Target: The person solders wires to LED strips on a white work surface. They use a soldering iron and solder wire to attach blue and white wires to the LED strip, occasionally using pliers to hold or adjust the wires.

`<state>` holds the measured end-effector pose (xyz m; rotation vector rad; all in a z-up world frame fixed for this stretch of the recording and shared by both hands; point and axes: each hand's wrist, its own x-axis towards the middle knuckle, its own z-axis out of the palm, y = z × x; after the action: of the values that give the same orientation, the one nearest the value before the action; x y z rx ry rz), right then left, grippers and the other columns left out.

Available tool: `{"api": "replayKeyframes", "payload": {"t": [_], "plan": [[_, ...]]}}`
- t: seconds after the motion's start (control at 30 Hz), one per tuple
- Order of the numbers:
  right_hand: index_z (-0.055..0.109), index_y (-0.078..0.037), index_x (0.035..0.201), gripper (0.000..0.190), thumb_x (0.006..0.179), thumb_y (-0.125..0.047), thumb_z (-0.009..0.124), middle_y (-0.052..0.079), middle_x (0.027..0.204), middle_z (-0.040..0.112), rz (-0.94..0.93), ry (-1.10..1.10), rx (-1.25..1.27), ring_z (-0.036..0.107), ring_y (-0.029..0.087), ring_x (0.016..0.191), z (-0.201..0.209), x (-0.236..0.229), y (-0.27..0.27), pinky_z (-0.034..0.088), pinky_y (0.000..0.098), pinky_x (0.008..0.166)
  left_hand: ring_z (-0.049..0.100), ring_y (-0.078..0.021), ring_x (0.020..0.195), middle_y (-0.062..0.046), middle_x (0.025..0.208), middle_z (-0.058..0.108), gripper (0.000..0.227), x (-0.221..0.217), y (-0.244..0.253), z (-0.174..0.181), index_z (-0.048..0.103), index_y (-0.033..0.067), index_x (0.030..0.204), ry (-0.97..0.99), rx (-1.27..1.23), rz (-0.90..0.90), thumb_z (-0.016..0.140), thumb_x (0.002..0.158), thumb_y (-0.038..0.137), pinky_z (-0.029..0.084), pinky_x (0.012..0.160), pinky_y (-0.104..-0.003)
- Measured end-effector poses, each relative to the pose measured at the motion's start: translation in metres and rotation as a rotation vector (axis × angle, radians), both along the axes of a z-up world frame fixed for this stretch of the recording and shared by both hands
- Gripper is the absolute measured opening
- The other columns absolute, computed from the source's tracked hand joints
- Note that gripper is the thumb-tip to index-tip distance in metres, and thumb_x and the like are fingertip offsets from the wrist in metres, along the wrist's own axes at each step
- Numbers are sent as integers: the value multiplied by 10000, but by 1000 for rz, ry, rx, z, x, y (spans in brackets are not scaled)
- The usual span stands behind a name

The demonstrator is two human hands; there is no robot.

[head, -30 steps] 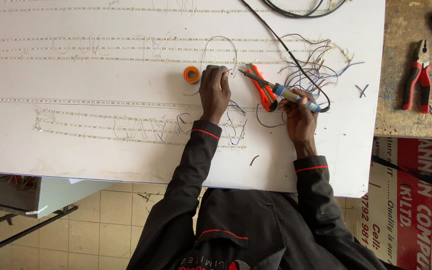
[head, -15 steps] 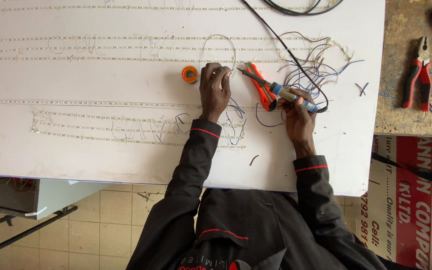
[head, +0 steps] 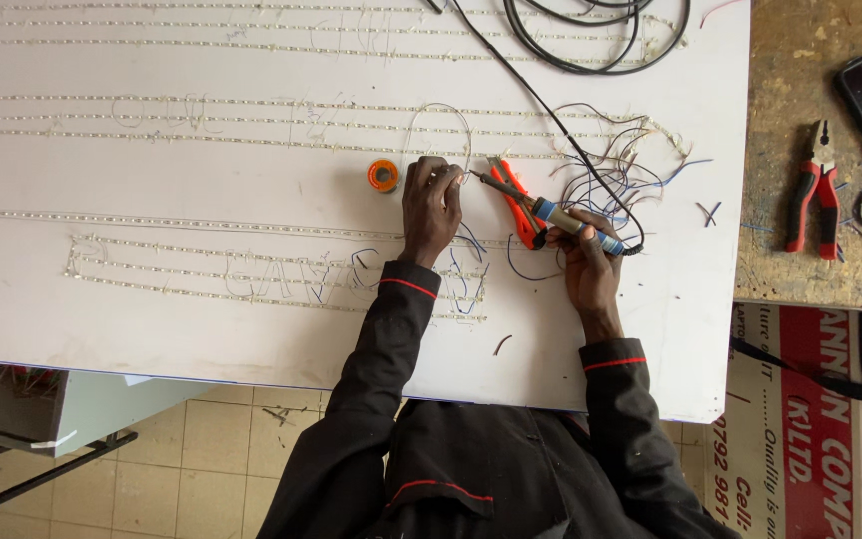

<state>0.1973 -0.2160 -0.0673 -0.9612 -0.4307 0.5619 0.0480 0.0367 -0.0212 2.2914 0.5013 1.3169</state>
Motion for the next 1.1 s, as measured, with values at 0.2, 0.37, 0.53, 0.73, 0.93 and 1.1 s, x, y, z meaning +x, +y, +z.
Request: {"api": "replayKeyframes", "payload": {"t": [0.2,0.37,0.53,0.73,0.93,1.1], "plan": [[647,36,1438,466,1140,-322,647,330,1039,785,-17,-3,-3,848,353,1000,-2,-2,0,714,395,875,628,-303,855,-24,984,577,63,-1,-1,1,750,136,1059,10,-8,-2,707,1098,112,554,777,-431],[659,23,1422,449,1142,-328,641,306,1023,793,-25,-12,-2,853,338,992,5,-1,3,713,380,861,631,-301,872,-28,1004,588,73,1,2,1,758,123,1059,6,-19,0,704,1080,79,563,791,-428],[665,28,1408,440,1141,-322,644,309,1023,792,-32,-16,-10,853,343,996,5,-3,4,711,383,860,631,-314,878,-34,998,582,73,-1,2,0,758,126,1069,14,-25,-2,695,1090,96,558,790,-433],[662,20,1403,448,1138,-341,654,279,1028,792,-31,-13,-20,850,324,1017,11,-6,3,709,377,876,630,-296,887,-20,1000,581,78,-2,2,2,752,134,1064,19,-29,-12,693,1087,90,565,818,-419],[660,16,1401,436,1144,-336,646,272,1001,780,-33,-13,-23,848,326,986,11,-6,3,707,372,850,641,-303,892,-23,1004,595,91,-2,1,4,752,133,1055,16,-40,-16,683,1090,85,575,807,-420],[650,17,1420,447,1148,-337,639,284,1005,782,-28,-17,-16,851,335,987,5,-3,2,707,367,853,642,-292,890,0,979,570,86,0,3,0,737,140,1027,-5,-42,-26,702,1070,74,576,795,-410]]}}
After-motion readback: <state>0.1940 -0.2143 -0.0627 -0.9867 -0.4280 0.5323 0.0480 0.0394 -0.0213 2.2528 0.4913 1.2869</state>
